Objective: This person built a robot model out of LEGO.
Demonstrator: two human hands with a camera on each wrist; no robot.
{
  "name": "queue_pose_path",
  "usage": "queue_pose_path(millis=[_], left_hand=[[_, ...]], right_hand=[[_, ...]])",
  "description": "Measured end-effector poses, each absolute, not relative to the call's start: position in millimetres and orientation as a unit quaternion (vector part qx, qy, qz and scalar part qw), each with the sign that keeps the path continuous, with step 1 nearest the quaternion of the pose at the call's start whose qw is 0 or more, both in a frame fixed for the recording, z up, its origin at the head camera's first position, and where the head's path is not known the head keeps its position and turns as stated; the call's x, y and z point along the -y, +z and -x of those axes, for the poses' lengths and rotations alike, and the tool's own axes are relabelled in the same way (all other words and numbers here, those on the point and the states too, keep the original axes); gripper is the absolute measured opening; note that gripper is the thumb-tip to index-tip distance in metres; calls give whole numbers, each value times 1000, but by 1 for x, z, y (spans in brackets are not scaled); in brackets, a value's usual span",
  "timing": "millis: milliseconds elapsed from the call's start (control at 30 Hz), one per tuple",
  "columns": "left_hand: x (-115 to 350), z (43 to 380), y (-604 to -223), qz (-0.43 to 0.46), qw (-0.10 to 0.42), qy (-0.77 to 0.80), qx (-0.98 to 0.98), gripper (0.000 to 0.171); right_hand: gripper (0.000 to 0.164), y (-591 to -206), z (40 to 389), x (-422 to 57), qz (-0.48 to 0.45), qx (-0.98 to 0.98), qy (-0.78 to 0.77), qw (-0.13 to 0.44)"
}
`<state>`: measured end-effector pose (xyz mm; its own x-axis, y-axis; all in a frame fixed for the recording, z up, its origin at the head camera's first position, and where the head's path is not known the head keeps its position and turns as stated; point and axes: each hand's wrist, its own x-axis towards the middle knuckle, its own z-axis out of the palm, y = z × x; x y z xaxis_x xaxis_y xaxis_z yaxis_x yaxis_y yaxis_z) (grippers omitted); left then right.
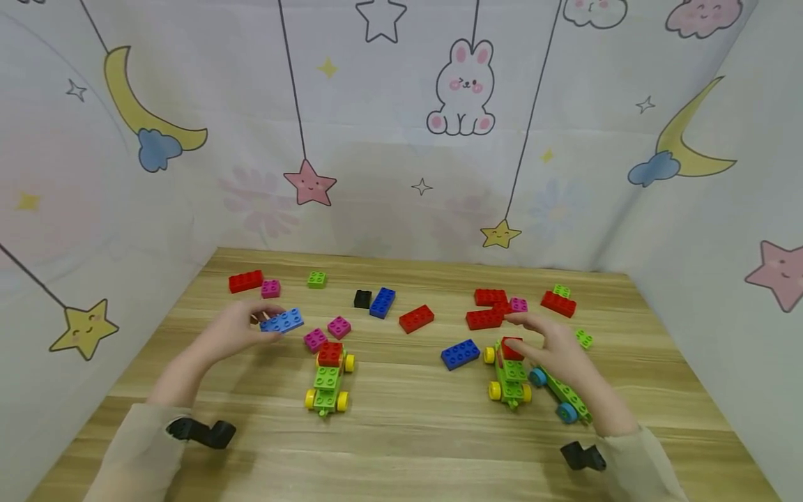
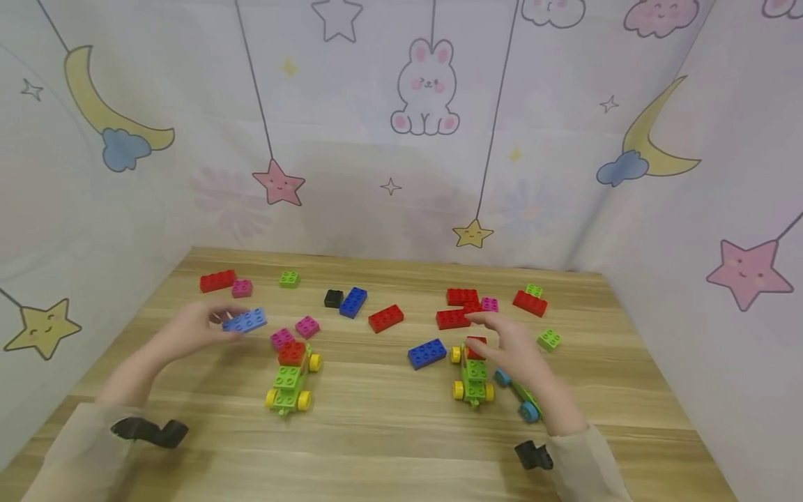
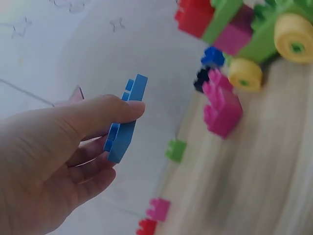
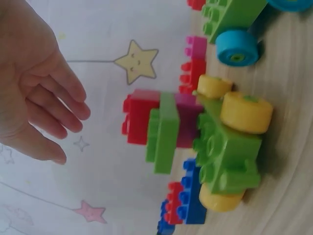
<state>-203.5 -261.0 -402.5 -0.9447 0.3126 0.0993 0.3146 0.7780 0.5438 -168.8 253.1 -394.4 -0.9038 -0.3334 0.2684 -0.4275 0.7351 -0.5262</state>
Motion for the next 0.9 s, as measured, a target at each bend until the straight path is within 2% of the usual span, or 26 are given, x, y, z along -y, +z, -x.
queue_pose_path(millis=[200, 400, 900], left_hand=[[227, 199, -378, 201, 42, -273, 940, 38], [188, 190, -362, 227, 33, -290, 929, 39], [105, 166, -372, 332, -20, -309, 891, 35]], right_hand=[[35, -389, 163, -232, -250, 913, 295, 130], [37, -387, 154, -208, -284, 899, 303, 139], [44, -400, 142, -163, -300, 884, 356, 46]])
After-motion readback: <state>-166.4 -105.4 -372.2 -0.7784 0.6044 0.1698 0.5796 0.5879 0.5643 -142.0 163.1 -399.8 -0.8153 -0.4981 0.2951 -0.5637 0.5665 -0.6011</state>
